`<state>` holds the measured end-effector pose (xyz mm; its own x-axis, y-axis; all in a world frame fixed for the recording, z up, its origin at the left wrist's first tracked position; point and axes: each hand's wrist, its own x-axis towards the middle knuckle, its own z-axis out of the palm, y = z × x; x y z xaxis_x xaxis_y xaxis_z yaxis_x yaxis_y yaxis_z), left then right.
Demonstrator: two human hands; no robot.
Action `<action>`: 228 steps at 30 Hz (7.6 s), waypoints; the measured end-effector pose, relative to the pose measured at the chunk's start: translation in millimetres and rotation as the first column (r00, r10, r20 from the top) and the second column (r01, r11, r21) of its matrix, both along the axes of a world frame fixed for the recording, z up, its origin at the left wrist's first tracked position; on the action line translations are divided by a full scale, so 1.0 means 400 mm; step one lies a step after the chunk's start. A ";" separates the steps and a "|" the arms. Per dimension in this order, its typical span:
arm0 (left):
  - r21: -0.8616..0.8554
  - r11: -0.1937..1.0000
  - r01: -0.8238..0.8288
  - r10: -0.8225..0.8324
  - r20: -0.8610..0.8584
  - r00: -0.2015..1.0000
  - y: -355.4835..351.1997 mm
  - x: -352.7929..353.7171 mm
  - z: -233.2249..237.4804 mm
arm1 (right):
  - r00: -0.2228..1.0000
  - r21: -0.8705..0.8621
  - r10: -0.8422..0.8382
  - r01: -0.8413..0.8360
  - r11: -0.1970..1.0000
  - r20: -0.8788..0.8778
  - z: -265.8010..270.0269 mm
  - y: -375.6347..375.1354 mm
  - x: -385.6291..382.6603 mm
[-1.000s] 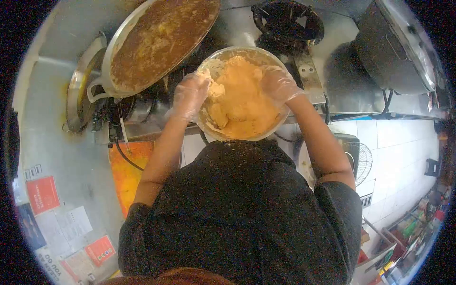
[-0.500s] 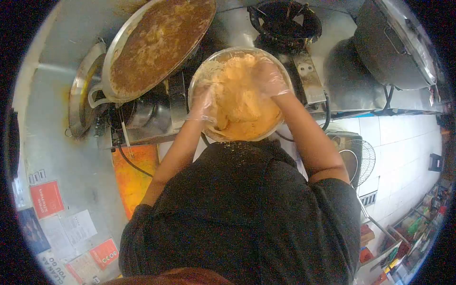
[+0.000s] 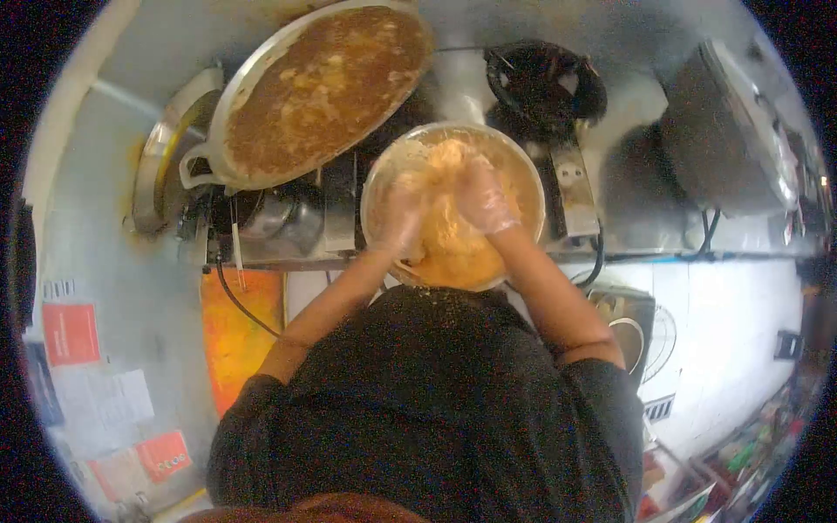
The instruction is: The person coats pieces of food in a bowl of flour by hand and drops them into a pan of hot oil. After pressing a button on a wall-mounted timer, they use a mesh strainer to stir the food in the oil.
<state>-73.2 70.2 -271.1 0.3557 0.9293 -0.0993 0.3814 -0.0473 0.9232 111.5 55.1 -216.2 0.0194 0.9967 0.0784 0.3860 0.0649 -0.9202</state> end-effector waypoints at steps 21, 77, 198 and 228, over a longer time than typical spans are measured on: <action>0.347 0.878 0.329 -0.015 -0.667 0.745 -0.053 -0.105 -0.012 | 0.673 0.381 0.120 -0.546 0.746 0.730 0.480 0.305 -0.169; 0.447 0.851 0.277 0.167 -0.729 0.664 0.149 0.041 0.611 | 0.310 0.001 0.229 -0.597 0.802 0.923 -0.224 -0.019 0.210; 0.414 0.902 0.121 0.045 -0.369 0.928 -0.067 -0.145 0.051 | 0.553 0.296 0.474 -0.806 0.512 0.685 0.455 0.658 -0.486; 0.922 0.253 0.292 0.213 -0.348 0.913 0.020 -0.199 0.657 | 0.506 0.590 -0.303 -0.675 0.444 0.807 0.803 0.066 -0.012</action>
<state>-152.7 78.3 -8.3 0.5679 0.4047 0.7167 0.5969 -0.8020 -0.0201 106.8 81.5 105.0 -0.7048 0.3704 0.6051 0.6460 0.6877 0.3314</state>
